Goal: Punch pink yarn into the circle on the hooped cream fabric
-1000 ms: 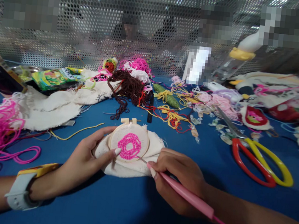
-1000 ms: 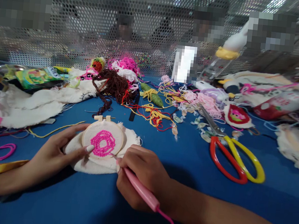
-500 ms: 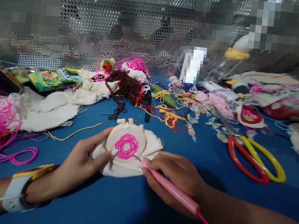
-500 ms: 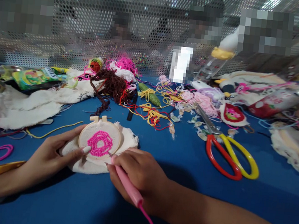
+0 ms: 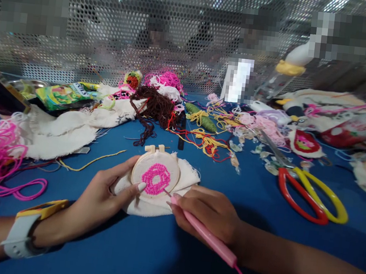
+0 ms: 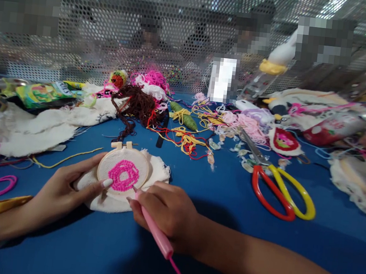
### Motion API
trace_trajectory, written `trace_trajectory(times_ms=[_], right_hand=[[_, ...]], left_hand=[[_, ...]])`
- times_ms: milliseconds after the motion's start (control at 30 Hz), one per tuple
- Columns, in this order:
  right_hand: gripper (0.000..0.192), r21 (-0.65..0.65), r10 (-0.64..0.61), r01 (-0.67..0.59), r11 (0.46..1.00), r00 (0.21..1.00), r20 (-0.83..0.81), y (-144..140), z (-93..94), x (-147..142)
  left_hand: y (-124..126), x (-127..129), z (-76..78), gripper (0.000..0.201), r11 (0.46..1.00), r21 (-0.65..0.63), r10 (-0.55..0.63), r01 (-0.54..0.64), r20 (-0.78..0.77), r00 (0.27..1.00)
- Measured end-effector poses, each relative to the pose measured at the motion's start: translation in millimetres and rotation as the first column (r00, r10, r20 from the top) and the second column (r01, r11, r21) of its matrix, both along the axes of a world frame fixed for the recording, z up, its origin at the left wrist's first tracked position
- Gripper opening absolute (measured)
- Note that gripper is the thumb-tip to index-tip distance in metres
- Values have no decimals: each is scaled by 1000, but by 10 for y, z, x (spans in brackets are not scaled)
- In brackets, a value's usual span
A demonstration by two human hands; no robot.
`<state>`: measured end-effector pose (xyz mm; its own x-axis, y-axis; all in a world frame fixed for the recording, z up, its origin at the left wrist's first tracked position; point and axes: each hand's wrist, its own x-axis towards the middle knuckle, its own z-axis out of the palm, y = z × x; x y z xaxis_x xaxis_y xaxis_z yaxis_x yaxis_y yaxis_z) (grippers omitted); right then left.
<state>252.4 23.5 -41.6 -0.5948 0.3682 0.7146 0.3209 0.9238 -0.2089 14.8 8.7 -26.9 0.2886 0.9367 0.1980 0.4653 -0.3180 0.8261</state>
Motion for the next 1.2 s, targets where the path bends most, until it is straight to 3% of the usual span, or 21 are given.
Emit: trace_trajectory(times_ms=[200,333,533,633,967,1200], right_hand=[[6,-96,22,-22,995,1000,1,0,9,13],[5,-64,36,-34,997,999,39,17,19,27],[7,-47,60,-58,997,998,31,71,32,42],[10,-52,68,-68,996,998,4,80,24,52],[6,-11,5,-5,1000,1000,15,51,1,29],[9,-179,127,-119,977,991,34,126,-16,-27]], left_hand=[[5,-15,-6,48,999,-42,-1,2,21,1000],[27,3,15,46,995,-103,26,-19,59,998],[68,8,65,40,920,-391,87,31,281,956],[91,-5,93,39,885,-463,136,38,337,932],[97,-27,7,36,913,-398,48,84,311,949],[66,0,28,40,920,-384,21,82,256,966]])
